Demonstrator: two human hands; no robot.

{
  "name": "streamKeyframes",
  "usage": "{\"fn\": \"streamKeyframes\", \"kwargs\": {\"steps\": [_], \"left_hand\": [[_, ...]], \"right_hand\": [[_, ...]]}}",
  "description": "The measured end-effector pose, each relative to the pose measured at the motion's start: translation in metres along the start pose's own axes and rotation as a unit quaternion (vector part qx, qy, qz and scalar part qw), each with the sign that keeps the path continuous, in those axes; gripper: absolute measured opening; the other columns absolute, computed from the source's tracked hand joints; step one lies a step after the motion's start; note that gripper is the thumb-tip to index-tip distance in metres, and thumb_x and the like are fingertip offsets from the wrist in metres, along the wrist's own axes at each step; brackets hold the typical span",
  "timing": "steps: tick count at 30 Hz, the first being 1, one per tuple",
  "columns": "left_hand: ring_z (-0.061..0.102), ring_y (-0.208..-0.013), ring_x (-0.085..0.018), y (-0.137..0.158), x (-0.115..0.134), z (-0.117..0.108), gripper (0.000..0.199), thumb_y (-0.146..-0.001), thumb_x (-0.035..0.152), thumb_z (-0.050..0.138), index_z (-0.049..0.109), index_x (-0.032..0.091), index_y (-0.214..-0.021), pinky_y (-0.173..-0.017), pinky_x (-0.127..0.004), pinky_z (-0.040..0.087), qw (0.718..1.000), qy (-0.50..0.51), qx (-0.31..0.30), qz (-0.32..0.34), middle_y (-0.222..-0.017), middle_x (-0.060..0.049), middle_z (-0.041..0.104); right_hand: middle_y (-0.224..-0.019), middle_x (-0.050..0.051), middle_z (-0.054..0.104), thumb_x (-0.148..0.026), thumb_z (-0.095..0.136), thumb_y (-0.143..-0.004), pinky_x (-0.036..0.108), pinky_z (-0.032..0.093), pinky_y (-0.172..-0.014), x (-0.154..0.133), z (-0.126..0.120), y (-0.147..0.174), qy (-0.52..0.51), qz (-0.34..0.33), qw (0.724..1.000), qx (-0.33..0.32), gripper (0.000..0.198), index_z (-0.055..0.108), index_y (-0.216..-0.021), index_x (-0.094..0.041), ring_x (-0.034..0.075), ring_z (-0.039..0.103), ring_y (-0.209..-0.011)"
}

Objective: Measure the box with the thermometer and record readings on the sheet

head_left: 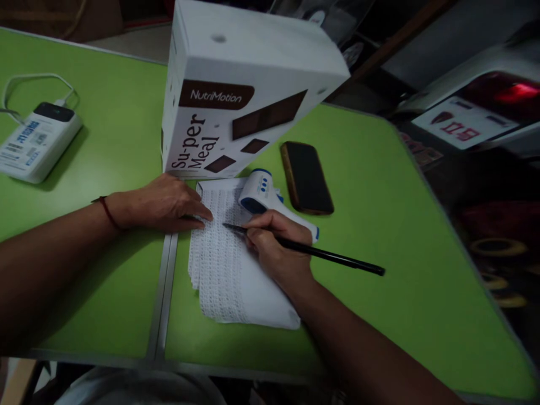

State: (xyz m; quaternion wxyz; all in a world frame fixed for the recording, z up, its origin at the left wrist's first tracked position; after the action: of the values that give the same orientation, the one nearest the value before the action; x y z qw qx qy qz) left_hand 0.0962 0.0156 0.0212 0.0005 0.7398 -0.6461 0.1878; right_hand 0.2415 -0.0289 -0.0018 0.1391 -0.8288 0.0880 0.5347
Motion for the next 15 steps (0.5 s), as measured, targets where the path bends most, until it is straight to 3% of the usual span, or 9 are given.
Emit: {"fn": "streamKeyframes", "kwargs": {"steps": [6, 10, 12, 15], "left_hand": [[0.065, -0.066, -0.014, 0.000, -0.001, 0.002, 0.024, -0.095, 0.031, 0.057, 0.076, 0.023, -0.107, -0.056, -0.025, 0.038, 1.000, 0.005, -0.006, -0.005, -0.082, -0.004, 0.076], [0.061, -0.061, -0.013, -0.001, 0.006, -0.002, 0.026, -0.097, 0.029, 0.050, 0.074, 0.021, -0.098, -0.054, -0.027, 0.038, 0.999, -0.029, 0.011, 0.019, -0.075, -0.003, 0.072], [0.059, -0.060, -0.014, 0.000, 0.008, -0.014, 0.029, -0.098, 0.029, 0.045, 0.071, 0.021, -0.090, -0.058, -0.029, 0.041, 0.994, -0.087, 0.065, 0.014, -0.073, -0.002, 0.069], [0.063, -0.075, -0.017, 0.010, 0.018, -0.049, 0.016, -0.095, 0.034, 0.050, 0.062, 0.023, -0.095, -0.075, -0.035, 0.049, 0.957, -0.174, 0.233, 0.004, -0.086, -0.002, 0.067]], "right_hand": [[-0.049, -0.004, 0.055, -0.020, 0.055, -0.064, 0.028, 0.040, -0.044, -0.003, -0.001, 0.001, 0.038, -0.016, 0.999, -0.003, 0.008, 0.059, -0.058, -0.024, 0.013, 0.049, -0.045], [-0.060, -0.002, 0.065, -0.017, 0.057, -0.072, 0.030, 0.046, -0.050, -0.025, -0.008, 0.005, 0.093, -0.126, 0.987, 0.026, 0.012, 0.065, -0.068, -0.025, 0.015, 0.058, -0.051], [-0.072, 0.000, 0.070, -0.016, 0.060, -0.079, 0.031, 0.050, -0.056, -0.044, 0.001, 0.012, 0.119, -0.238, 0.964, -0.021, 0.013, 0.070, -0.080, -0.025, 0.017, 0.064, -0.061], [-0.088, 0.005, 0.073, -0.015, 0.058, -0.090, 0.034, 0.053, -0.067, -0.056, 0.023, 0.024, 0.196, -0.357, 0.905, -0.123, 0.019, 0.073, -0.095, -0.024, 0.020, 0.068, -0.079]]}}
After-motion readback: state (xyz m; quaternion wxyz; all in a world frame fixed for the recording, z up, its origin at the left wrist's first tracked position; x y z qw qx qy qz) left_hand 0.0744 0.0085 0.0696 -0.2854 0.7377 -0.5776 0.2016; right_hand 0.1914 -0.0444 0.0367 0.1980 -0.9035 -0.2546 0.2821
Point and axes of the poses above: each hand's wrist, its own y-axis away from the middle knuckle, its own z-axis out of the palm, x = y × z, the point moved 10 cm from there along -y, towards the middle knuckle
